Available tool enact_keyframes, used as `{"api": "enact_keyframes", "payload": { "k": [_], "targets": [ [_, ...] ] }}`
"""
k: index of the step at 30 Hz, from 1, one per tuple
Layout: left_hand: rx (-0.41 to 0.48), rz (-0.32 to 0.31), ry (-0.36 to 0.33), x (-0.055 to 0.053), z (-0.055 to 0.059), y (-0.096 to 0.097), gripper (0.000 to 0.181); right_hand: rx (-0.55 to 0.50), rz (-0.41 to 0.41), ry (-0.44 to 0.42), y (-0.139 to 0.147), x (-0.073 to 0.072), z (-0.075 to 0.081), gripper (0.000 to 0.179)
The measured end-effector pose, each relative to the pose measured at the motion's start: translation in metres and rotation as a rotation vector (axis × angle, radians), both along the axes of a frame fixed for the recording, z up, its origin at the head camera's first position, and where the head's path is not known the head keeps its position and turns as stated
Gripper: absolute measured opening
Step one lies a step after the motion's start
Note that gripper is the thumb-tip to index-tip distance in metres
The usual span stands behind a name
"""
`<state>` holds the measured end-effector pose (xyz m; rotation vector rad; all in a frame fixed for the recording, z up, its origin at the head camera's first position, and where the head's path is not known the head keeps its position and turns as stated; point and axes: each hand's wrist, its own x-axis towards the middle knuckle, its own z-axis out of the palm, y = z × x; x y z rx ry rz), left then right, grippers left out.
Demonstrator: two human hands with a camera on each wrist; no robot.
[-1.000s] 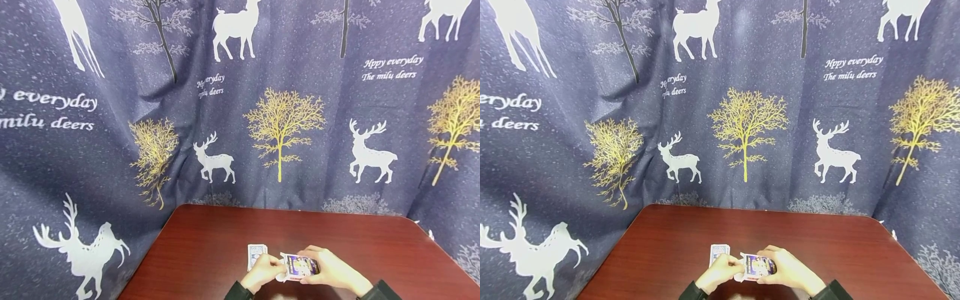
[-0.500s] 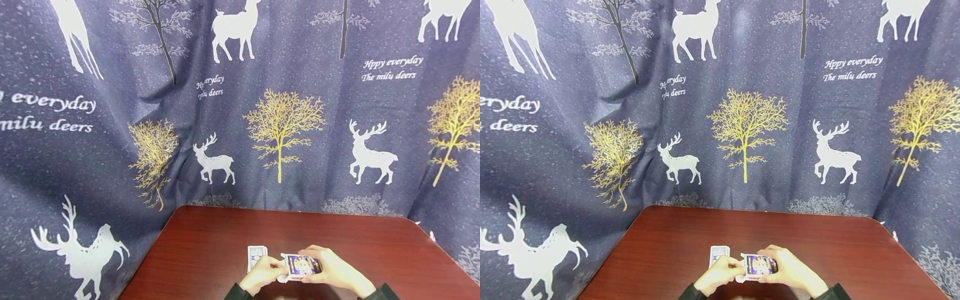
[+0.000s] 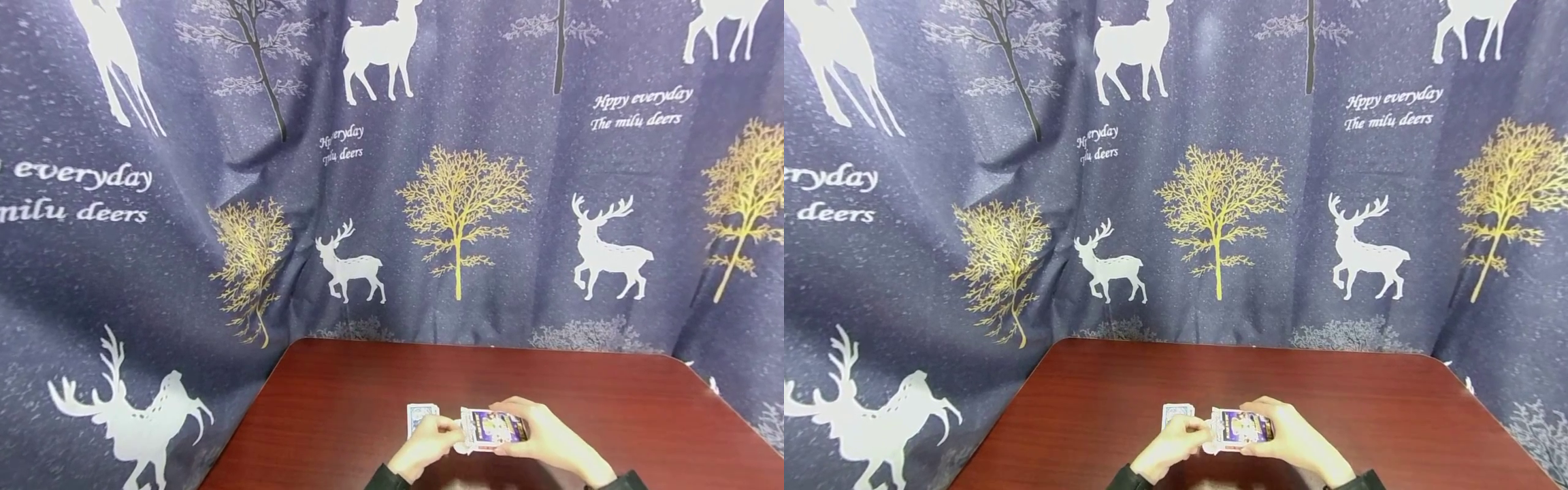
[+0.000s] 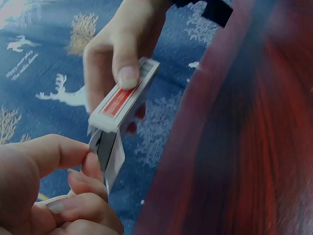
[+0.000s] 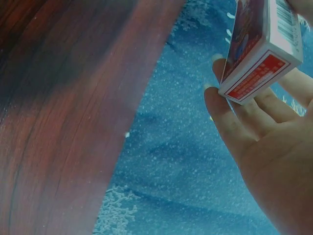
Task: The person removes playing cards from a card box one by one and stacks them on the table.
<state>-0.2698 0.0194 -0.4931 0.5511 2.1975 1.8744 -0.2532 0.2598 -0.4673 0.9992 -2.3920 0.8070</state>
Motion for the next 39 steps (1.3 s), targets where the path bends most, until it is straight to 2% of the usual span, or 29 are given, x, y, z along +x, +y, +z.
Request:
{"api": "enact_keyframes", "payload": {
  "k": [5,11,15,19,23,29,34,39],
  "targets": [
    [0.027,0.007,-0.03,-0.006,0.002,-0.009,0.021,-0.047,-0.016,-0.046,0.004,0.0,0.001,0.051],
    [0.034,0.011,-0.036,-0.006,0.003,-0.012,0.021,-0.044,-0.013,-0.036,0.003,-0.002,0.001,0.051],
    [0.011,-0.013,-0.039,-0.003,0.004,-0.011,0.024,-0.048,-0.005,-0.029,0.002,-0.003,0.002,0.051],
    [0.025,-0.043,-0.05,-0.002,0.002,-0.009,0.026,-0.046,-0.013,-0.038,0.002,-0.005,0.003,0.052],
    [0.045,-0.034,-0.087,-0.002,-0.001,-0.006,0.025,-0.037,-0.024,-0.022,0.001,-0.007,0.004,0.052],
    [0.073,-0.022,-0.155,-0.005,0.004,-0.012,0.029,-0.047,-0.024,0.011,0.0,-0.009,0.007,0.053],
    [0.058,0.014,-0.146,-0.008,0.007,-0.018,0.028,-0.082,-0.031,-0.014,0.003,-0.01,0.005,0.053],
    [0.078,0.013,-0.156,-0.011,0.01,-0.022,0.031,-0.096,-0.061,-0.024,0.007,-0.01,0.002,0.052]
  ]
}}
